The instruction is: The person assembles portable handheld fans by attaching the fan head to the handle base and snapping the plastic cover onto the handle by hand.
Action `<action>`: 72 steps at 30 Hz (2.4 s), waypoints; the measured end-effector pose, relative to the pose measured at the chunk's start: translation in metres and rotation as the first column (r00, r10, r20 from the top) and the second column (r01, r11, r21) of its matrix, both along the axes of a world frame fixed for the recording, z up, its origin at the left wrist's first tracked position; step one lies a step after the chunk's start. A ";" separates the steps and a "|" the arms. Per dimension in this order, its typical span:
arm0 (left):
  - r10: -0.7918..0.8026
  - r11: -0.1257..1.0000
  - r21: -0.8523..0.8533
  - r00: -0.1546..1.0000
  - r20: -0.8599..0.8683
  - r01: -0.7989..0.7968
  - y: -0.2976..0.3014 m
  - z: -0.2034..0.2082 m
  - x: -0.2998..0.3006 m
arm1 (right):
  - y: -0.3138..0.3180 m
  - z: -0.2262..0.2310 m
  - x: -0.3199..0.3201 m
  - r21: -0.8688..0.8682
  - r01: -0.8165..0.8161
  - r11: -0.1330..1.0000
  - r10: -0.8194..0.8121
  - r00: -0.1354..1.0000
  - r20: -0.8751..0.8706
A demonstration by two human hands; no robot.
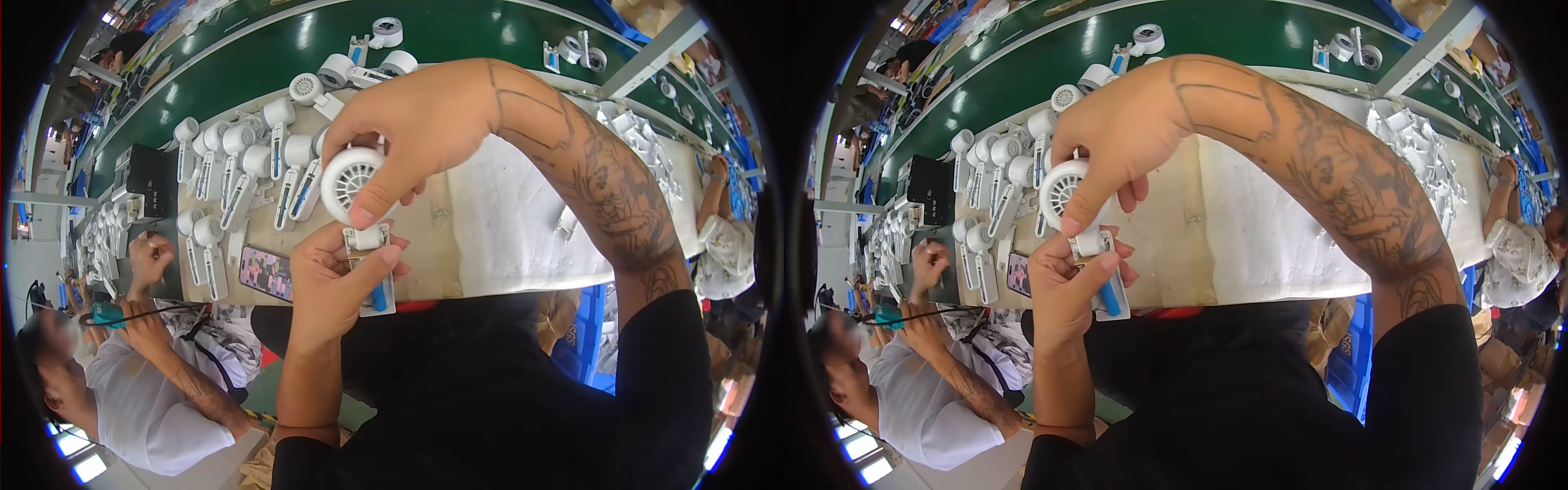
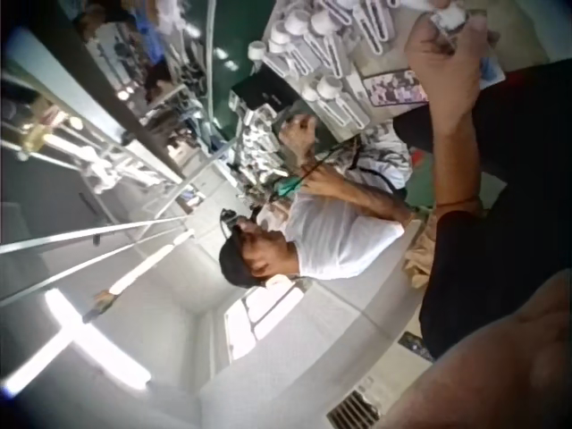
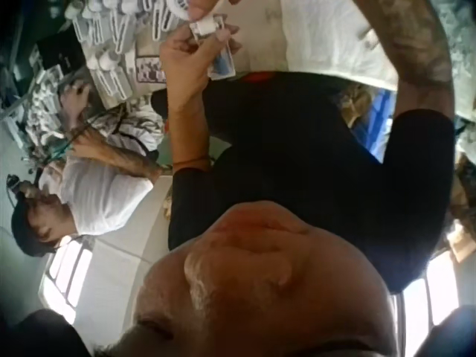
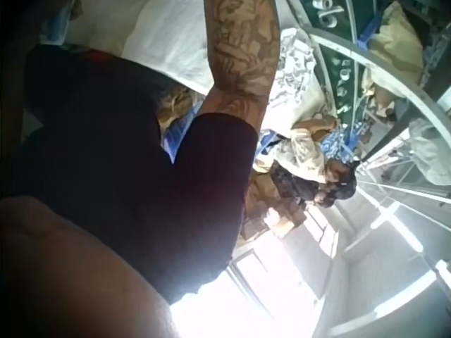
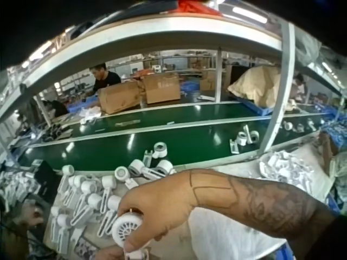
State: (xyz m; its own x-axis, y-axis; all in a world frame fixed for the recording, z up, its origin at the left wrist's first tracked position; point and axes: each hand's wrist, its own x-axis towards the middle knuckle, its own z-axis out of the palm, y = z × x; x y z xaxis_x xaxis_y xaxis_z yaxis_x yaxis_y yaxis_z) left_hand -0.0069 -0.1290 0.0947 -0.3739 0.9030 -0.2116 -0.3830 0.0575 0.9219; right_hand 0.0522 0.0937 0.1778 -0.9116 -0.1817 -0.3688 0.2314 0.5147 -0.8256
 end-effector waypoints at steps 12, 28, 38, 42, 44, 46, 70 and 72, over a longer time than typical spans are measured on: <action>0.266 0.964 -0.006 0.960 0.087 -0.266 -0.039 -0.071 -0.039 | 0.112 -0.046 0.085 0.529 0.672 0.518 -0.433 0.739 -0.515; 0.266 0.961 -0.016 0.905 0.332 -0.276 -0.056 -0.099 -0.040 | 0.086 -0.105 0.202 0.879 0.475 -0.041 -0.781 0.534 -0.325; 0.272 0.943 0.041 0.838 0.473 -0.329 0.020 -0.068 -0.040 | 0.028 -0.142 0.217 0.745 0.666 0.033 -0.617 0.600 -0.509; 0.291 0.925 0.116 0.872 0.393 -0.361 0.019 -0.058 -0.033 | -0.018 -0.116 0.171 0.306 0.881 0.360 -0.595 0.470 -0.652; 0.278 0.923 0.158 0.891 0.359 -0.352 0.018 -0.060 -0.031 | -0.045 -0.086 0.139 0.121 0.839 0.531 -0.700 0.515 -0.495; 0.251 0.922 0.205 0.911 0.327 -0.327 0.019 -0.057 -0.026 | -0.055 -0.077 0.112 -0.003 0.714 0.700 -0.607 0.593 -0.529; 0.368 0.887 0.194 0.896 0.250 -0.419 -0.006 -0.039 -0.029 | -0.108 -0.117 0.039 -0.307 0.557 0.772 -0.630 0.601 -0.492; 0.472 0.871 0.109 0.877 0.088 -0.479 -0.020 -0.052 -0.040 | -0.113 -0.116 0.027 -0.349 0.599 0.720 -0.691 0.581 -0.429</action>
